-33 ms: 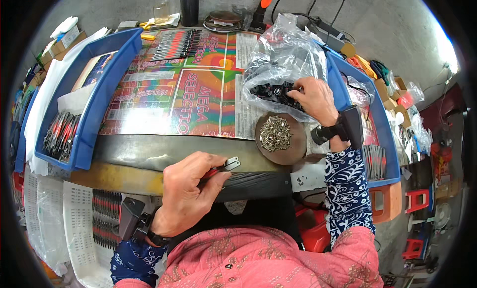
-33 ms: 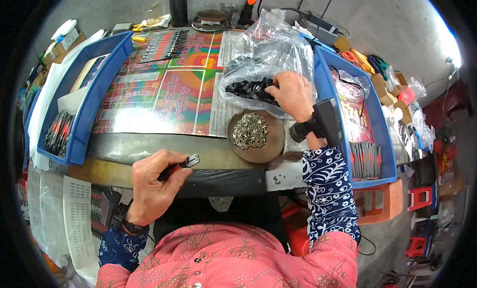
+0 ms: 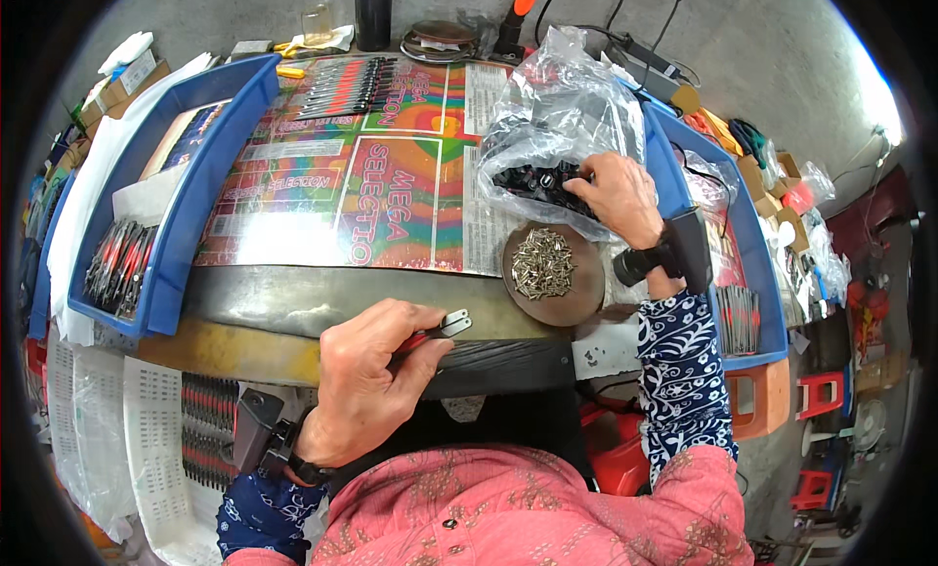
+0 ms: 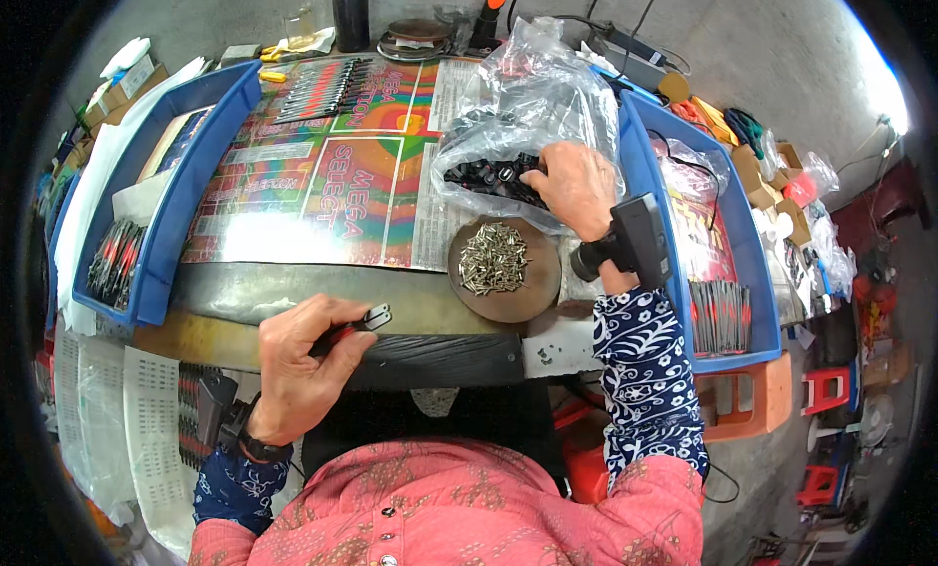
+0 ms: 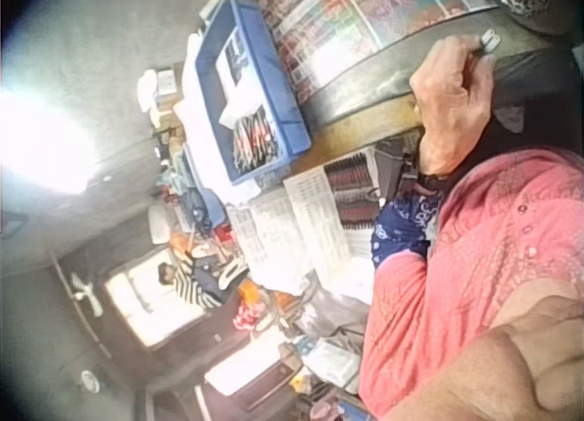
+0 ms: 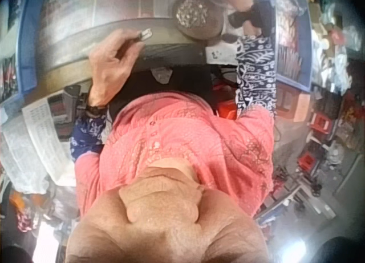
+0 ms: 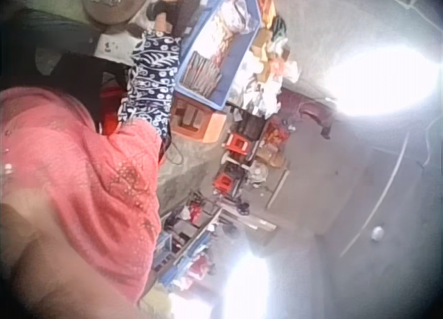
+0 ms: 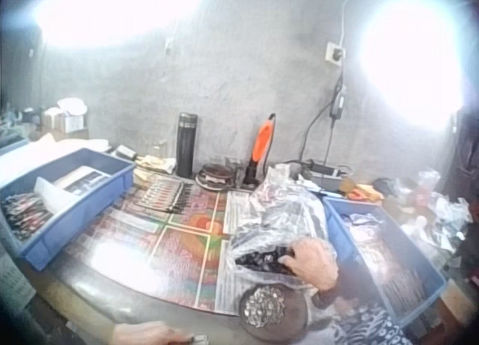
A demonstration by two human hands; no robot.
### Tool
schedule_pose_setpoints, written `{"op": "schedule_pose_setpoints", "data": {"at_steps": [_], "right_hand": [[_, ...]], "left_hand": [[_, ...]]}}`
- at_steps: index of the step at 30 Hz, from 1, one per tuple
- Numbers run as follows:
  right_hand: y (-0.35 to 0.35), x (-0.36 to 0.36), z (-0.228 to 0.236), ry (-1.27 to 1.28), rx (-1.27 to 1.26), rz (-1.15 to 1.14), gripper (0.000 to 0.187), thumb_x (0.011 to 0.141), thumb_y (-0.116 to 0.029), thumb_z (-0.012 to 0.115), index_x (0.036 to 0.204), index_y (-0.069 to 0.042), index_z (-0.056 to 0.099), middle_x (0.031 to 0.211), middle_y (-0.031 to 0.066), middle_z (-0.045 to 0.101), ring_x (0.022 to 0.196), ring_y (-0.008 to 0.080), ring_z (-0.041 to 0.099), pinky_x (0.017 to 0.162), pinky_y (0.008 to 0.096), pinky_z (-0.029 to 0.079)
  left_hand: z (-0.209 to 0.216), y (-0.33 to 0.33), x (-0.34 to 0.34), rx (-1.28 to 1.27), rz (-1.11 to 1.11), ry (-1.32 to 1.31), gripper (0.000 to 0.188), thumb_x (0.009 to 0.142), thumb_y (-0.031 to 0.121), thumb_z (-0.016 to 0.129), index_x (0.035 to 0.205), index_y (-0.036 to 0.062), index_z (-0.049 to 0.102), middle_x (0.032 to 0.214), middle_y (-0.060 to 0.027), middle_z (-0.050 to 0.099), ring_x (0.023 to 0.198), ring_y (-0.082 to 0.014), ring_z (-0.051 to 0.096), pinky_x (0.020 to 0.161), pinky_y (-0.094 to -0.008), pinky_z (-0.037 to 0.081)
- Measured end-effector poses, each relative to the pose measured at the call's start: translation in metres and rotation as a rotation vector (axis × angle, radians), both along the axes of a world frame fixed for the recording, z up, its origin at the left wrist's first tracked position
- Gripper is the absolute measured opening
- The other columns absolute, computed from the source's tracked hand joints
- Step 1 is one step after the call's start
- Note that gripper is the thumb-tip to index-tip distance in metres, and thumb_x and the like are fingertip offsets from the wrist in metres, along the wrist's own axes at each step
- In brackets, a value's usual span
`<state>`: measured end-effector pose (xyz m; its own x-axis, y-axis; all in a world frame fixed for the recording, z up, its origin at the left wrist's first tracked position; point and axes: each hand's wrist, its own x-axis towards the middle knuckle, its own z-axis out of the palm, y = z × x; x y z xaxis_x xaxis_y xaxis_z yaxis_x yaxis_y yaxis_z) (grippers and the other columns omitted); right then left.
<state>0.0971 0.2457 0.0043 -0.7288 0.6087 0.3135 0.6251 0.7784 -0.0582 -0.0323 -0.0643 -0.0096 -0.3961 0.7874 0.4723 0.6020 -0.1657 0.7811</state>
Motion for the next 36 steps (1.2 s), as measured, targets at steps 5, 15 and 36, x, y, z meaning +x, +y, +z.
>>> {"op": "schedule_pose_setpoints", "data": {"at_steps": [5,15,36], "right_hand": [[0.008,-0.007,-0.012,-0.102,0.032,-0.077,0.031,0.077,-0.032,0.071,0.078,-0.001,0.068,0.077,0.0206,0.066,0.077,0.0380,0.065,0.069,0.0466,0.049],[0.013,-0.002,-0.015,-0.004,0.058,-0.009,0.016,0.075,-0.013,0.058,0.077,0.002,0.063,0.081,0.0244,0.063,0.080,0.0442,0.062,0.069,0.0504,0.049],[-0.168,0.060,0.017,0.599,-0.951,0.275,0.019,0.094,-0.005,0.060,0.110,0.003,0.067,0.079,0.0012,0.064,0.069,0.0043,0.056,0.062,0.0187,0.046]], "left_hand": [[-0.002,0.002,-0.004,-0.022,-0.011,-0.012,0.018,0.076,-0.002,0.074,0.093,-0.0026,0.066,0.075,-0.0093,0.063,0.062,-0.0163,0.059,0.058,-0.0259,0.047],[-0.007,0.006,-0.002,-0.030,-0.029,-0.012,0.020,0.076,0.000,0.074,0.095,-0.0024,0.067,0.076,-0.0097,0.063,0.063,-0.0160,0.060,0.058,-0.0259,0.047],[0.004,-0.015,0.017,-0.022,-0.088,0.047,0.019,0.076,-0.002,0.073,0.094,-0.0015,0.065,0.078,-0.0126,0.063,0.060,-0.0235,0.061,0.055,-0.0304,0.049]]}}
